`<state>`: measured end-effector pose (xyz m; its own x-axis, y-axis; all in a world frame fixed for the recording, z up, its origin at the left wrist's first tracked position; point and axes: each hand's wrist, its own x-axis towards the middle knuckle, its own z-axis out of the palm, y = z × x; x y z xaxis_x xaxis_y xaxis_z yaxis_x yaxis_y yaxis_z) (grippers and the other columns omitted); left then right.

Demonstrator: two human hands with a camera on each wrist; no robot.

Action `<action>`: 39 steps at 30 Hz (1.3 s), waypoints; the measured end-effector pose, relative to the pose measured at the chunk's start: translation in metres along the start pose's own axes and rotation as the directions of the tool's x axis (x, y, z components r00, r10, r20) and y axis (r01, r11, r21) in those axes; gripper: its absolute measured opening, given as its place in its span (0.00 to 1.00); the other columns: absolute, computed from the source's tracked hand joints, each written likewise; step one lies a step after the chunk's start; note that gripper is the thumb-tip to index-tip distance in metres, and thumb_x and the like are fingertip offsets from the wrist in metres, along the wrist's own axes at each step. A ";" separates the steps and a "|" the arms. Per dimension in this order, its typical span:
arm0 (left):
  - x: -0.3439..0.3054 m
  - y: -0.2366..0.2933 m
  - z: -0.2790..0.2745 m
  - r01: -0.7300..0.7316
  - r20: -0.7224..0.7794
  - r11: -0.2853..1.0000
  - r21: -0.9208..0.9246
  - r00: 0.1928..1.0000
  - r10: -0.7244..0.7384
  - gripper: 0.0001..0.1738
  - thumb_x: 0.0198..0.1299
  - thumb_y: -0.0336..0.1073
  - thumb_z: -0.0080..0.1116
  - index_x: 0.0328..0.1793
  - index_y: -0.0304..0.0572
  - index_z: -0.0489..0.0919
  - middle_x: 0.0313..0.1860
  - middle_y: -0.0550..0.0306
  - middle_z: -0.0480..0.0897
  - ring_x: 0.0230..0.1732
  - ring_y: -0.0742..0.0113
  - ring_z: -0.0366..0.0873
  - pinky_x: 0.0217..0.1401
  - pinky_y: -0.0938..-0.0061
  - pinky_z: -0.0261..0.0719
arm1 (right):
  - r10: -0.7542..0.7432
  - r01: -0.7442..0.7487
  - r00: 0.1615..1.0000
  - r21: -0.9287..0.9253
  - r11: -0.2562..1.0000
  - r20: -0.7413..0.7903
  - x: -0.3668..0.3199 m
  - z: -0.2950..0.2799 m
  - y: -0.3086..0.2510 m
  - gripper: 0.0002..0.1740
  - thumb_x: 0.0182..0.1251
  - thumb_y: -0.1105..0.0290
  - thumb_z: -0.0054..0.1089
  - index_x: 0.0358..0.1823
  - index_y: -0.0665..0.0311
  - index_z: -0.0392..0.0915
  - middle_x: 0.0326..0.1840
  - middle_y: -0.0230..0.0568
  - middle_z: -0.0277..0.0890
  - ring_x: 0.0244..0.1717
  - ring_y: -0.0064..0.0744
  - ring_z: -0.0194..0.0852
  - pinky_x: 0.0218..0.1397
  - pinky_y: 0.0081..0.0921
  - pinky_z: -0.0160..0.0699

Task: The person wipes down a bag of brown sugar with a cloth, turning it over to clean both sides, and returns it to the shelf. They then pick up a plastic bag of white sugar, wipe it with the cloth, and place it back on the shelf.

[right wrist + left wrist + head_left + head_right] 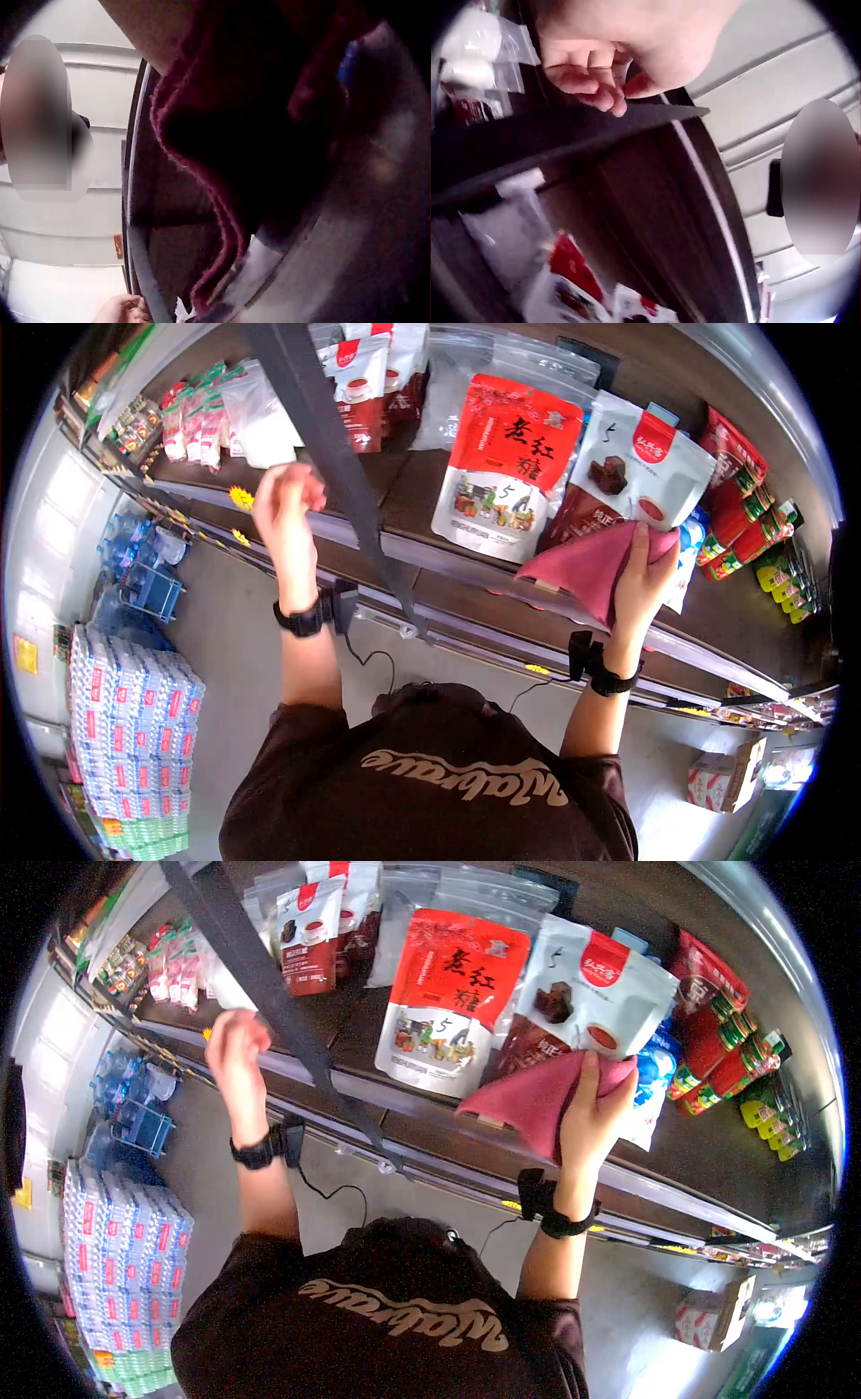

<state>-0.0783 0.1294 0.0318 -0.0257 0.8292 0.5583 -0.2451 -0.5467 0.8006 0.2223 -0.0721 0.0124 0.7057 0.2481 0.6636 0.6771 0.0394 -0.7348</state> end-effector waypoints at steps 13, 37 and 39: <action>0.135 -0.124 -0.025 -0.393 0.700 0.859 0.329 0.712 0.057 0.35 0.54 0.36 0.63 0.64 0.31 0.60 0.49 0.47 0.80 0.49 0.62 0.79 0.54 0.72 0.73 | -0.150 0.100 0.884 -0.136 0.986 -0.444 0.015 0.007 -0.017 0.18 0.69 0.71 0.49 0.58 0.71 0.72 0.55 0.48 0.76 0.52 0.34 0.75 0.58 0.29 0.70; 0.100 -0.070 -0.041 0.167 0.396 0.949 0.266 0.879 -0.266 0.46 0.37 0.29 0.76 0.60 0.34 0.56 0.51 0.48 0.75 0.49 0.63 0.78 0.52 0.72 0.78 | 0.035 -0.044 0.999 0.333 0.942 0.032 -0.106 0.101 -0.130 0.31 0.75 0.50 0.29 0.64 0.70 0.60 0.61 0.47 0.65 0.60 0.38 0.64 0.64 0.37 0.59; 0.090 -0.054 -0.043 0.153 0.409 0.966 0.209 0.883 -0.228 0.42 0.40 0.27 0.74 0.59 0.36 0.58 0.50 0.50 0.76 0.49 0.64 0.77 0.52 0.73 0.78 | 0.126 -0.124 0.992 0.402 0.907 0.021 -0.105 0.106 -0.129 0.31 0.75 0.49 0.29 0.64 0.69 0.60 0.62 0.48 0.63 0.62 0.39 0.62 0.66 0.36 0.57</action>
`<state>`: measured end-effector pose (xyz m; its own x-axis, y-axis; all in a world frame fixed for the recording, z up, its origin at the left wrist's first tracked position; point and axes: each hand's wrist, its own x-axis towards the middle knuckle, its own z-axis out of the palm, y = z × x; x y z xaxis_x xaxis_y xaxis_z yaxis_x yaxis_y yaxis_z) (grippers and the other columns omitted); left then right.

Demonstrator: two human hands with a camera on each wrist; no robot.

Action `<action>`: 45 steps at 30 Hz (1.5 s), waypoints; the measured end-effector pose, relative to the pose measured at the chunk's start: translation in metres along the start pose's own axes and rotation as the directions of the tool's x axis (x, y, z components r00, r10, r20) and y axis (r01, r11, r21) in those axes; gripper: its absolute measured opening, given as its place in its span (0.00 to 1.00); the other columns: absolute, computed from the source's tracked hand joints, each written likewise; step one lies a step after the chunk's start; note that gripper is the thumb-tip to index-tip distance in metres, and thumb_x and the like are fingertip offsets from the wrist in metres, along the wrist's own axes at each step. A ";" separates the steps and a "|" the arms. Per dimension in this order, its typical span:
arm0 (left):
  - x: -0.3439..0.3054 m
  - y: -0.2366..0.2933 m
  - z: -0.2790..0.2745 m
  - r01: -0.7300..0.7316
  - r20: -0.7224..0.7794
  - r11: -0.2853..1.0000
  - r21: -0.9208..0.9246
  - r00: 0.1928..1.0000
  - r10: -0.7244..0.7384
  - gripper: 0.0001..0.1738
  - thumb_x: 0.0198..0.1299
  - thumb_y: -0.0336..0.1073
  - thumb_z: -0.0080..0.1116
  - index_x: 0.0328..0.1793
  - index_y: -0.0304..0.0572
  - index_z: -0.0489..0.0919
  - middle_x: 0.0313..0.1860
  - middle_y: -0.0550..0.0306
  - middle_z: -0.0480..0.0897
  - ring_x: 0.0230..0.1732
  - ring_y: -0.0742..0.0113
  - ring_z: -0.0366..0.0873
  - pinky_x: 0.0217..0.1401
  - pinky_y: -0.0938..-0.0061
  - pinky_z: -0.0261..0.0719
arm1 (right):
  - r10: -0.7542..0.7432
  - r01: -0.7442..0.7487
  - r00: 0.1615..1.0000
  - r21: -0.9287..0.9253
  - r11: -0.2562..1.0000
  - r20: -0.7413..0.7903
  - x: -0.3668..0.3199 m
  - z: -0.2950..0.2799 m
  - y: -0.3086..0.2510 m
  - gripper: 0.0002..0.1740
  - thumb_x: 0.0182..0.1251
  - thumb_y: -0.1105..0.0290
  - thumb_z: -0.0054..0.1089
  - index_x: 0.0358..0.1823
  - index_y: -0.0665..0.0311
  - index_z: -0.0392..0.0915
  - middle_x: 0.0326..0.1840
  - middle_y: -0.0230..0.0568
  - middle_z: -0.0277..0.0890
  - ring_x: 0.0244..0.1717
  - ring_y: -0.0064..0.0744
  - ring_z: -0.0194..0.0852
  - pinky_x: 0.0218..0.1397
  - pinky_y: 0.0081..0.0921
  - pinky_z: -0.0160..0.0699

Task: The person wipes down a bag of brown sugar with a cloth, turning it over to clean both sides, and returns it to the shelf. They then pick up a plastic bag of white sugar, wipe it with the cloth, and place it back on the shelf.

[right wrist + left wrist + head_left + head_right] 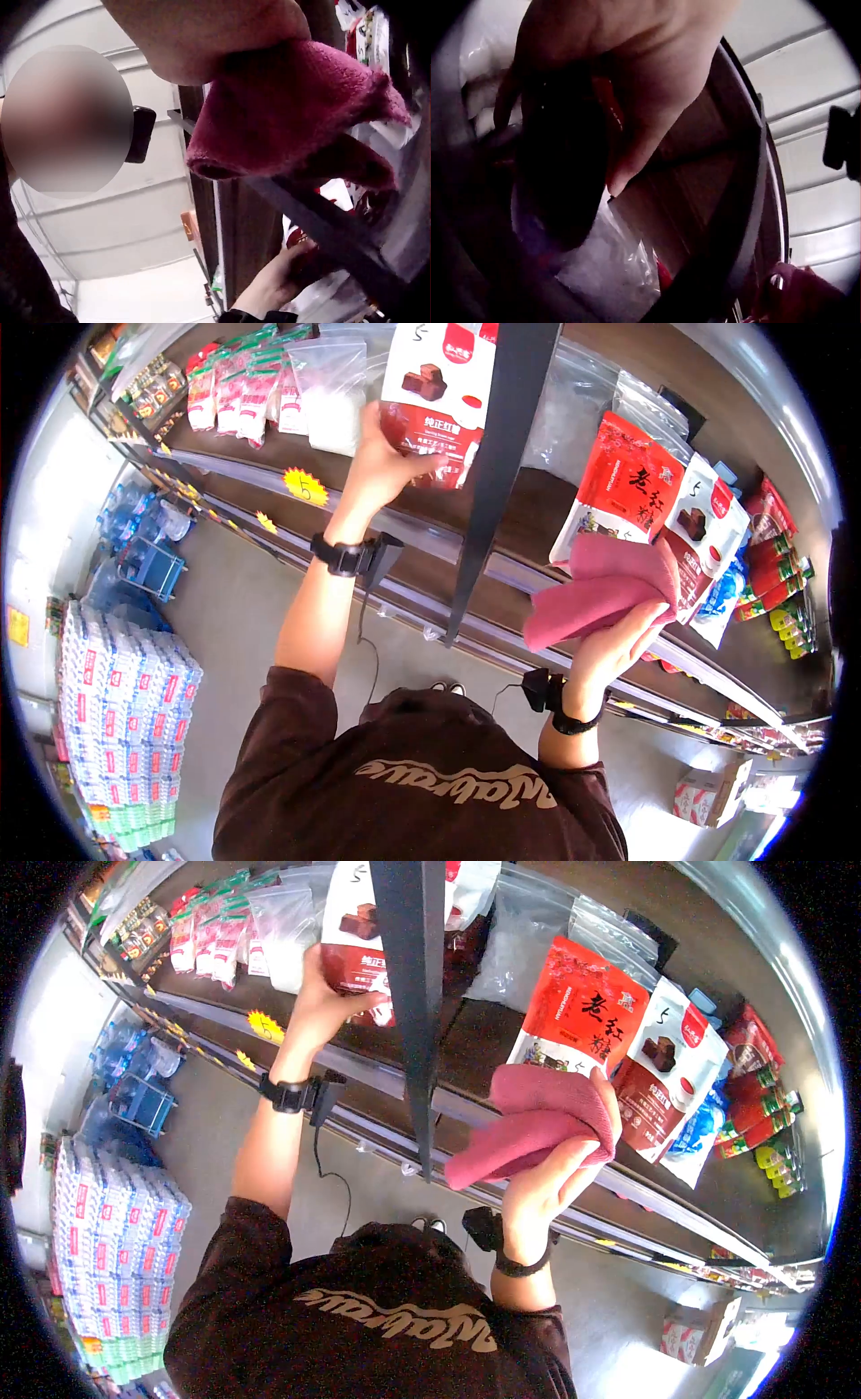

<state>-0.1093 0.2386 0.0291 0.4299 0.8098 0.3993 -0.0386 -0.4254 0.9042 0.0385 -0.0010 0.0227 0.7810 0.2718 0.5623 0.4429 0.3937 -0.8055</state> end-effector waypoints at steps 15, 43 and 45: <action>-0.092 0.032 -0.019 0.029 -0.035 0.827 -0.562 0.998 -0.059 0.41 0.48 0.23 0.66 0.68 0.43 0.58 0.58 0.56 0.72 0.57 0.69 0.72 0.57 0.73 0.73 | -0.487 0.552 0.722 0.016 0.834 0.492 -0.048 0.134 -0.013 0.40 0.46 0.73 0.64 0.63 0.77 0.61 0.58 0.66 0.67 0.59 0.63 0.66 0.62 0.46 0.66; -0.087 -0.034 -0.089 -0.084 -0.008 0.770 -0.633 0.995 0.103 0.37 0.70 0.55 0.37 0.75 0.38 0.47 0.73 0.50 0.56 0.72 0.60 0.55 0.73 0.65 0.53 | -0.308 0.692 0.572 -0.244 0.680 0.760 -0.099 0.204 -0.046 0.39 0.55 0.57 0.58 0.68 0.64 0.61 0.71 0.48 0.57 0.72 0.48 0.51 0.75 0.48 0.38; -0.090 -0.028 -0.086 -0.038 -0.067 0.725 -0.688 0.998 -0.011 0.38 0.69 0.57 0.37 0.75 0.39 0.47 0.73 0.50 0.56 0.72 0.60 0.55 0.73 0.64 0.52 | -0.316 0.670 0.629 -0.288 0.684 0.711 -0.084 0.201 -0.051 0.37 0.55 0.58 0.56 0.68 0.64 0.62 0.70 0.48 0.57 0.72 0.47 0.52 0.75 0.46 0.40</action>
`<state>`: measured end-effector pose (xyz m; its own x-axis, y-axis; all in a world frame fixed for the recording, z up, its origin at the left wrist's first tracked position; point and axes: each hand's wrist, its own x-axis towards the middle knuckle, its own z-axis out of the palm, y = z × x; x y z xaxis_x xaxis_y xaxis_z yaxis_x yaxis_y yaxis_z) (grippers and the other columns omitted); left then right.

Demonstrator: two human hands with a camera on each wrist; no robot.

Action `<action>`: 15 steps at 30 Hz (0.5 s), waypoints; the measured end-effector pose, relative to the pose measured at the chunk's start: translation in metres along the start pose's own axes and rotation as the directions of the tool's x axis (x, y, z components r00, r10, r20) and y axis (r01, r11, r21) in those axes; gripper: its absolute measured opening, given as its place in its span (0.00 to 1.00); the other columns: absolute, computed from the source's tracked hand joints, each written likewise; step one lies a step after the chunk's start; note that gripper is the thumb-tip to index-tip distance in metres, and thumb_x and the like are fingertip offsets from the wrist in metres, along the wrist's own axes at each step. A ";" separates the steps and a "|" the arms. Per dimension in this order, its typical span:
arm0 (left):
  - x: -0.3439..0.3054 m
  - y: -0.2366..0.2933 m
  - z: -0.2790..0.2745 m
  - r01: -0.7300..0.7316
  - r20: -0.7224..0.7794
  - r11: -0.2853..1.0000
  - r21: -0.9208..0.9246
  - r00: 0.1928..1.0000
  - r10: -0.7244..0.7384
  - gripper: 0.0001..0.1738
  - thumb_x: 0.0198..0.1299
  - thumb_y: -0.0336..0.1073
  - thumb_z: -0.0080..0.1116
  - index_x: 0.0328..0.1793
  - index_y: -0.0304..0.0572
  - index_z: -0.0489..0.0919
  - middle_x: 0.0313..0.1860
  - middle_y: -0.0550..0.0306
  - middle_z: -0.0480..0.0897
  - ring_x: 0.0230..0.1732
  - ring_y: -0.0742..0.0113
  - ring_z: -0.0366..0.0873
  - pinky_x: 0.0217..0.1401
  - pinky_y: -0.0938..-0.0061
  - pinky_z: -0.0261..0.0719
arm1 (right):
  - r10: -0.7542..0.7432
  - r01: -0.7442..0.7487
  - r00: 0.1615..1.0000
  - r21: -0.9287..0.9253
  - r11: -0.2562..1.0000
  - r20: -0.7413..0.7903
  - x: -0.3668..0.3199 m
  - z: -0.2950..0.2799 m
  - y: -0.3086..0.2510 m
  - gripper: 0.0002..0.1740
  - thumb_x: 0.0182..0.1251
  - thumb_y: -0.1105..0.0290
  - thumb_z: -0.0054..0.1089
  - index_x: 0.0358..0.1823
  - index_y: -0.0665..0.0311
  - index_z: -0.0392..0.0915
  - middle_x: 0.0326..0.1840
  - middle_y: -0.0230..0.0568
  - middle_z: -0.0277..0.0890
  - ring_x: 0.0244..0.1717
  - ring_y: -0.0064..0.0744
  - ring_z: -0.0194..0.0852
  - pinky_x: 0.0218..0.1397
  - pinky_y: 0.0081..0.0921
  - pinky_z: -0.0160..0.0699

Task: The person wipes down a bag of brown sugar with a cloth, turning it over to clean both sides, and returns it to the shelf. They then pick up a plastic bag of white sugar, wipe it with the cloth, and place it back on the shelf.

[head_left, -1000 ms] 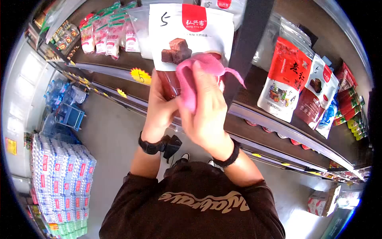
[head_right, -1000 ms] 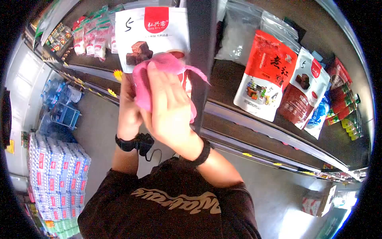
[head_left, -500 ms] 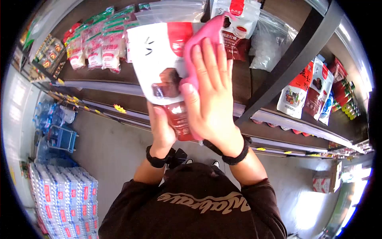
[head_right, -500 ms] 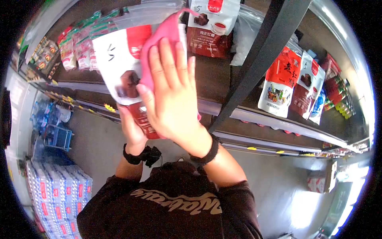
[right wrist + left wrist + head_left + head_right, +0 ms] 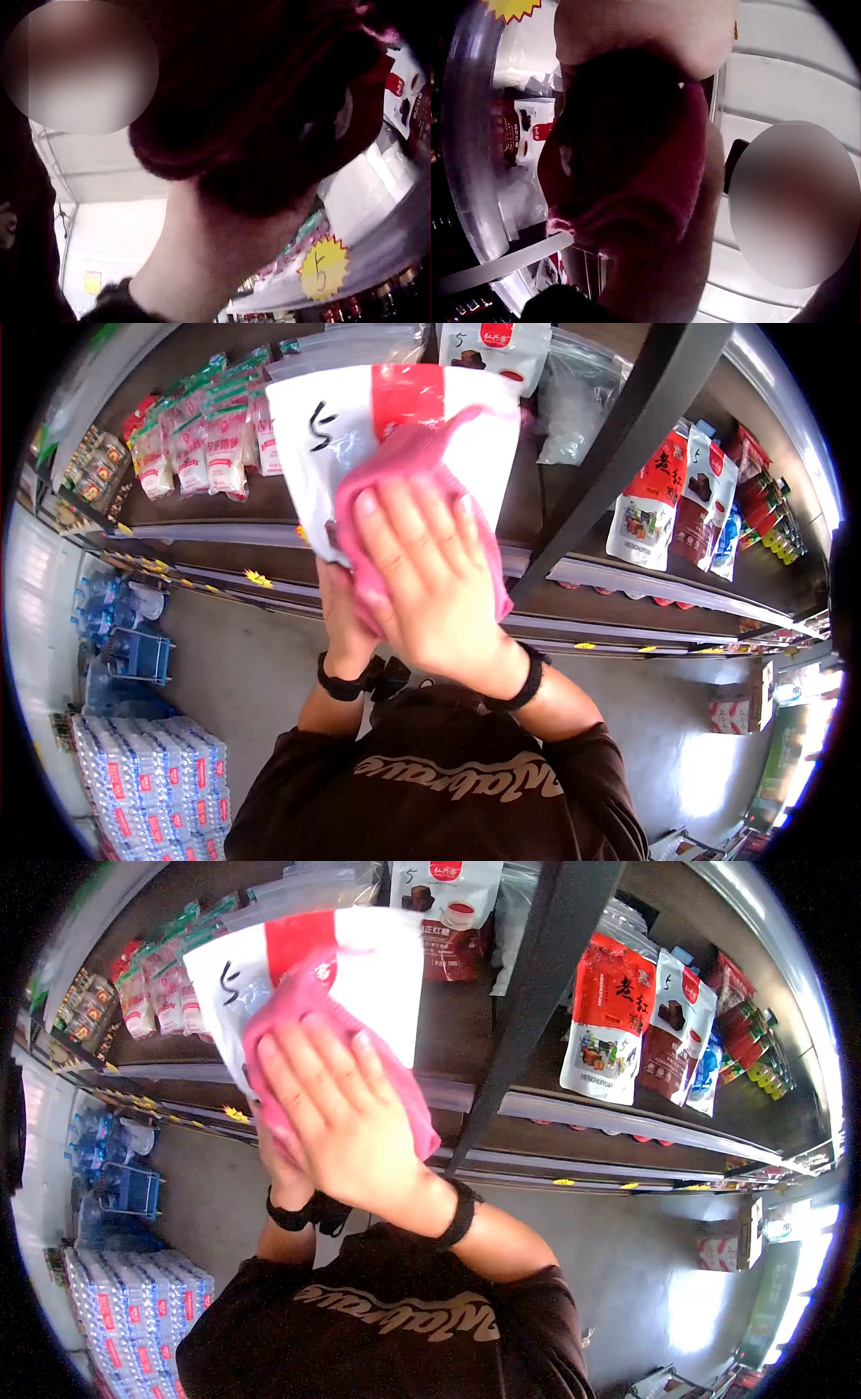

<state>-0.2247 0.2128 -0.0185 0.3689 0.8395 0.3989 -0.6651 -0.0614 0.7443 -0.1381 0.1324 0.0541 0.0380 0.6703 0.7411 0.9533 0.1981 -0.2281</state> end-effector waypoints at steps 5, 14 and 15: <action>-0.014 0.006 -0.012 0.064 -0.059 0.964 -0.256 0.995 -0.082 0.33 0.70 0.57 0.35 0.72 0.42 0.57 0.67 0.51 0.65 0.65 0.57 0.67 0.66 0.59 0.66 | -0.048 0.058 0.996 0.126 0.990 -0.079 -0.003 -0.015 0.039 0.35 0.56 0.66 0.56 0.66 0.72 0.60 0.71 0.58 0.53 0.72 0.56 0.50 0.73 0.47 0.46; -0.027 -0.011 0.006 0.045 -0.020 0.987 -0.157 0.999 -0.048 0.37 0.68 0.52 0.43 0.76 0.44 0.47 0.70 0.52 0.61 0.65 0.61 0.64 0.65 0.65 0.64 | 0.301 -0.378 0.871 0.921 -0.093 0.388 -0.062 -0.005 0.043 0.28 0.75 0.63 0.32 0.68 0.78 0.53 0.73 0.57 0.50 0.72 0.45 0.52 0.71 0.32 0.51; -0.023 -0.006 0.021 -0.073 0.037 0.997 0.029 0.997 0.072 0.38 0.69 0.46 0.43 0.78 0.46 0.40 0.73 0.51 0.56 0.67 0.61 0.61 0.67 0.67 0.61 | 0.301 -0.376 0.871 0.921 -0.101 0.389 -0.063 -0.008 0.047 0.28 0.75 0.63 0.32 0.68 0.78 0.53 0.73 0.57 0.50 0.72 0.45 0.52 0.71 0.32 0.51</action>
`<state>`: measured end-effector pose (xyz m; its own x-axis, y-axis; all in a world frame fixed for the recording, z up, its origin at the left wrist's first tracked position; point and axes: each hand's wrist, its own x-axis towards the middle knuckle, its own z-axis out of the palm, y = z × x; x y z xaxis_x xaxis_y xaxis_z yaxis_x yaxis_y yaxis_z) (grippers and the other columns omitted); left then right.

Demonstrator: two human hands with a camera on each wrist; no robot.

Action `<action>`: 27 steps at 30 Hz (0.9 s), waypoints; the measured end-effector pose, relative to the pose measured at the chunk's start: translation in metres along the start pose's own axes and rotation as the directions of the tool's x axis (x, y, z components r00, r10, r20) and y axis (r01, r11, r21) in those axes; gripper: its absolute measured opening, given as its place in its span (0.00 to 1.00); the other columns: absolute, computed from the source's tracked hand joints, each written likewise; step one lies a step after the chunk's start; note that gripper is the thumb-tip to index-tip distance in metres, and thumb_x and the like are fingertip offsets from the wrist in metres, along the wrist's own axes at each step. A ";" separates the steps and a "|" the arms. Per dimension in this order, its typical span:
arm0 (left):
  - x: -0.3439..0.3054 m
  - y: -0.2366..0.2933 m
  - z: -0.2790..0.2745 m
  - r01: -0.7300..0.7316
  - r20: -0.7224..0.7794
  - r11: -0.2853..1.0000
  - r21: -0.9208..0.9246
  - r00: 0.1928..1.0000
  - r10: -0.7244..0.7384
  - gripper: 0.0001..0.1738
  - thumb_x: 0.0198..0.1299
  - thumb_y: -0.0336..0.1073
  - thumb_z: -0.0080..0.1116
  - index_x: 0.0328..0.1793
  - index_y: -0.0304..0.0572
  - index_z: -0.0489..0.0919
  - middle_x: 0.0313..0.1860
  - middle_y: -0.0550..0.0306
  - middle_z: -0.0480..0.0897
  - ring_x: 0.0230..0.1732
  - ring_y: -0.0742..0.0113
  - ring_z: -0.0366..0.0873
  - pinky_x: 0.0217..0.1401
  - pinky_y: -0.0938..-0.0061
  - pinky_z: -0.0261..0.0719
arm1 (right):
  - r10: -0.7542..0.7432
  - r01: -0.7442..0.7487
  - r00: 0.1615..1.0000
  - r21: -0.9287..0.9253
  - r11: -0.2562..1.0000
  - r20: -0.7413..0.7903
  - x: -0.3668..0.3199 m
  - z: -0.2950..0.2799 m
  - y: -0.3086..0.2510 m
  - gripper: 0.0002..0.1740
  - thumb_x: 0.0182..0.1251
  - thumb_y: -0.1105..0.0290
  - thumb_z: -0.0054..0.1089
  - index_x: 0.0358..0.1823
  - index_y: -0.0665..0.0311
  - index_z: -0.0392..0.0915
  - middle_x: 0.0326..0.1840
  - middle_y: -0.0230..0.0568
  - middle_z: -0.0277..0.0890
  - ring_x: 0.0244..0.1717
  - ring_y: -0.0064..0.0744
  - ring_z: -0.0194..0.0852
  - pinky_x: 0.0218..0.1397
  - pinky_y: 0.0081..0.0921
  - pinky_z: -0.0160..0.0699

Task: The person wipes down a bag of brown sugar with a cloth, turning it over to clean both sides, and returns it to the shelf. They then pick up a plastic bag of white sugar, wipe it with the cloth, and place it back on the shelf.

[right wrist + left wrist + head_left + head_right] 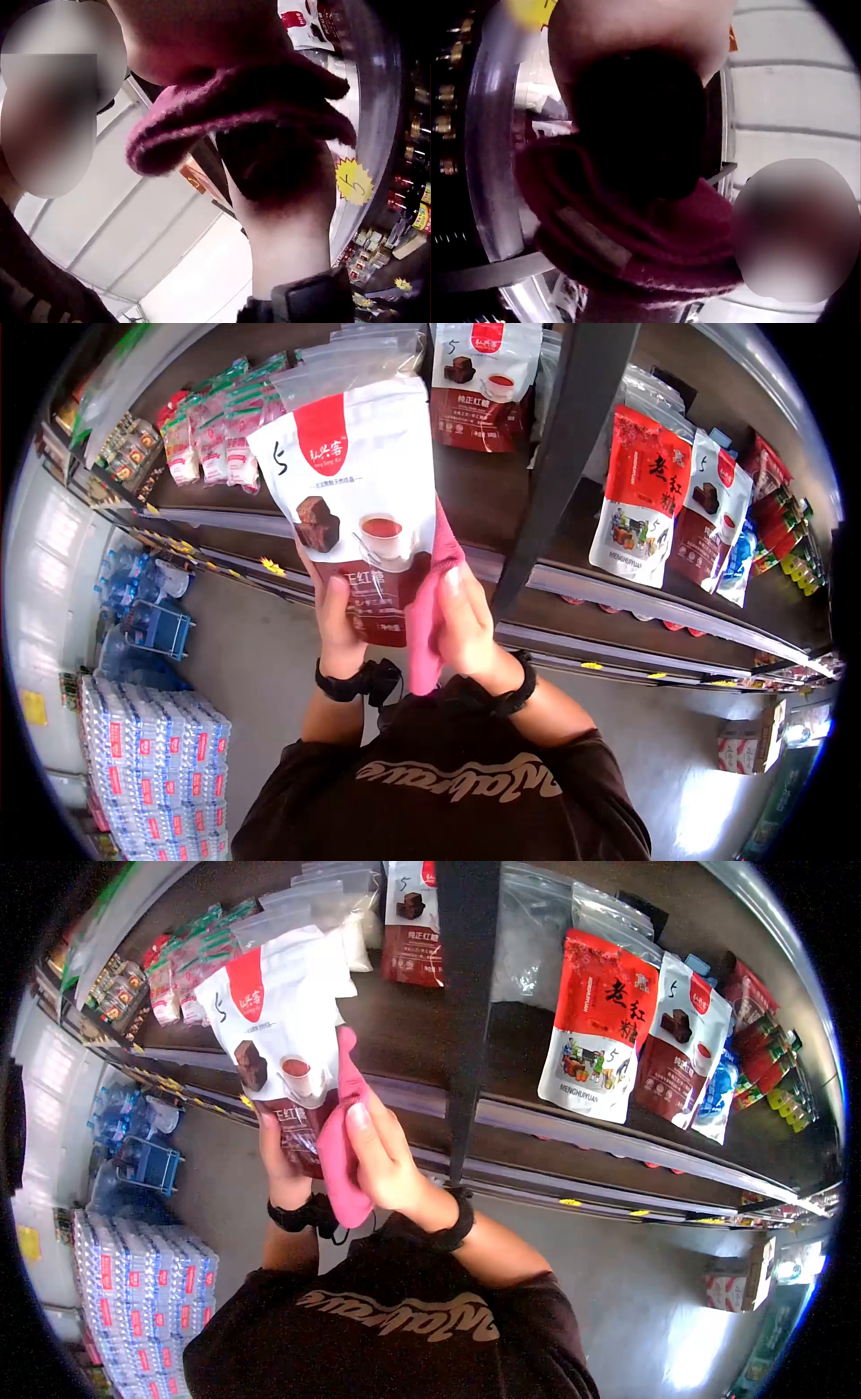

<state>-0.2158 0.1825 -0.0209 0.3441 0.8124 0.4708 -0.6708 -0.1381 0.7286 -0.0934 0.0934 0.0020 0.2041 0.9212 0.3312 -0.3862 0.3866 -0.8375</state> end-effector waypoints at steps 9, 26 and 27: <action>-0.021 0.007 0.028 0.034 -0.077 0.991 0.128 0.997 -0.024 0.39 0.66 0.34 0.44 0.78 0.48 0.36 0.74 0.50 0.53 0.70 0.60 0.56 0.70 0.67 0.54 | -0.367 0.603 0.794 -0.552 0.576 0.485 0.004 0.006 -0.009 0.30 0.65 0.64 0.47 0.66 0.71 0.61 0.71 0.62 0.51 0.74 0.61 0.41 0.76 0.49 0.34; -0.015 0.002 0.012 0.063 -0.074 0.942 -0.328 0.993 -0.092 0.41 0.60 0.41 0.52 0.76 0.44 0.45 0.73 0.49 0.55 0.70 0.57 0.58 0.70 0.63 0.58 | -0.328 0.574 0.811 -0.765 0.291 0.484 -0.002 0.028 -0.005 0.38 0.55 0.60 0.59 0.66 0.72 0.61 0.66 0.60 0.59 0.70 0.59 0.52 0.73 0.50 0.47; -0.012 0.002 0.011 0.056 -0.075 0.934 -0.353 0.993 -0.088 0.41 0.60 0.41 0.53 0.75 0.44 0.45 0.73 0.49 0.56 0.70 0.57 0.58 0.70 0.62 0.58 | -0.327 0.573 0.812 -0.767 0.291 0.483 0.001 0.032 -0.005 0.38 0.55 0.60 0.59 0.66 0.72 0.61 0.66 0.60 0.59 0.70 0.59 0.52 0.73 0.50 0.47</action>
<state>-0.2141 0.1666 -0.0197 0.3516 0.8617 0.3658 -0.8390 0.1166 0.5315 -0.1198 0.0936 0.0201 -0.1420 0.6427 0.7529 0.6943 0.6068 -0.3870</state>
